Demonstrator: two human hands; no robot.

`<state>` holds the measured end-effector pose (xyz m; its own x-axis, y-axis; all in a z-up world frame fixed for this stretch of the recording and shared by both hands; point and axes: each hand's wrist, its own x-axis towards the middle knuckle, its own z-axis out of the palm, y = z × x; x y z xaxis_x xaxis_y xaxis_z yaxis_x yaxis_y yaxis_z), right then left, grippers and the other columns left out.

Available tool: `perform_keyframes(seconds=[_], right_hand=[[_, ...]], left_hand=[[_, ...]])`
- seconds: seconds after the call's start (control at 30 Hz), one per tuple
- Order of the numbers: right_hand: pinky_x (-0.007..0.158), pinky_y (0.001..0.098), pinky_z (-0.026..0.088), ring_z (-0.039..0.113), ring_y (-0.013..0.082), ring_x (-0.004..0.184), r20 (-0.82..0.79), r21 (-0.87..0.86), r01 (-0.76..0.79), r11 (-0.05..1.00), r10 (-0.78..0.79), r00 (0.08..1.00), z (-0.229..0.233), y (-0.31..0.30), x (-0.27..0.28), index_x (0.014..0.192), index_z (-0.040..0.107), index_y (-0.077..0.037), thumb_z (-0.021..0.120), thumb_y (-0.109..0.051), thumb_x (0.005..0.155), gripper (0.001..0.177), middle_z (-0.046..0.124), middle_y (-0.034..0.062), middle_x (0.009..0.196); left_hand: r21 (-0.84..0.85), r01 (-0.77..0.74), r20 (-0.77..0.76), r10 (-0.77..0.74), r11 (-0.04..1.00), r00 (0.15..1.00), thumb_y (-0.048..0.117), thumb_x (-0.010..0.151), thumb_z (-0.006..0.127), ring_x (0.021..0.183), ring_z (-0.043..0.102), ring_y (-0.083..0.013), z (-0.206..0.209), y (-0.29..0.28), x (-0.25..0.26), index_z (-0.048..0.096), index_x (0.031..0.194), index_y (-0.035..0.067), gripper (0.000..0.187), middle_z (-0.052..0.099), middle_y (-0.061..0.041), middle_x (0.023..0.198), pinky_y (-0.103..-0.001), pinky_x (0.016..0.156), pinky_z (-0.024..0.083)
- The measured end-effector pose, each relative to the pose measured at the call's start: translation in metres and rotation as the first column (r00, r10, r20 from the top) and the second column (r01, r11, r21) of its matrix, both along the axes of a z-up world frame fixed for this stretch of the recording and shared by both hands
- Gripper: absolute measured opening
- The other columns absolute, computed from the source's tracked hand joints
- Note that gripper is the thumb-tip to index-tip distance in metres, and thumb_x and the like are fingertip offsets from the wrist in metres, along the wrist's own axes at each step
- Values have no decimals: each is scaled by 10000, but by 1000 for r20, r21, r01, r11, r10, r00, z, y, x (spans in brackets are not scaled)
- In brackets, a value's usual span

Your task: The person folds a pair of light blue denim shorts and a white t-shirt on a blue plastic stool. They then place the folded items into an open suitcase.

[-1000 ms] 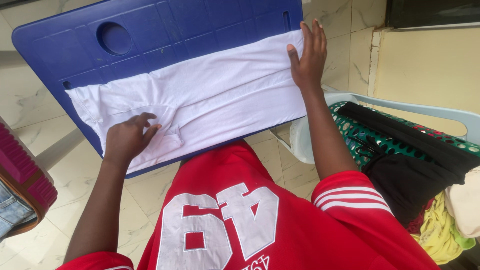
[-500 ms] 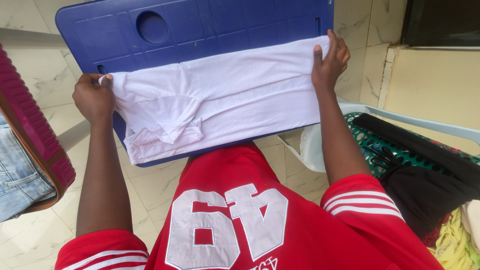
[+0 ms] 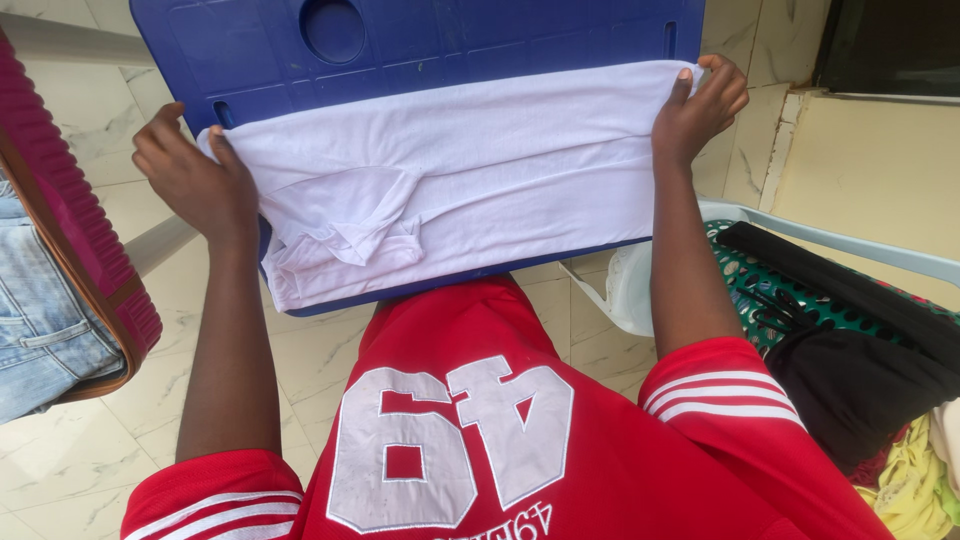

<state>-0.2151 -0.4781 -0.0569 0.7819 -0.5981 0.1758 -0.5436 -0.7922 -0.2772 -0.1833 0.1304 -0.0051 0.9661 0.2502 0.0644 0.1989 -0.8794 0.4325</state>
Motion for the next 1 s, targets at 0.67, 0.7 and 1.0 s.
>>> perform_keyframes(seconds=[0.67,0.7,1.0], right_hand=[[1251,634,151,152,393,1575,-148,214,-624,752,656,740,26,195,-41,1577,454,-218,726,-583,973,757,245,120,1698],[1261,605,181,185,366,1575,-124,305,-670,677,726,677,34,226,-51,1546,504,-238,717,-572,942,722,325,104,1671],[1205,518,300,392,270,1474,-30,407,-862,303,947,318,55,361,-76,1162,712,-226,808,-323,841,349,586,31,1398]], left_hand=[[103,745,-235,-711,660,663,346,954,751,1173,617,-206,27,-14,-70,737,1111,199,216,712,17,1180,-362,968,457],[60,728,-246,-696,683,674,376,918,771,1091,611,-219,33,-13,-78,747,1095,179,266,706,0,1092,-369,917,455],[-9,625,-245,-607,781,756,214,779,831,937,601,-237,44,-11,-106,770,1036,141,275,681,-16,895,-382,809,451]])
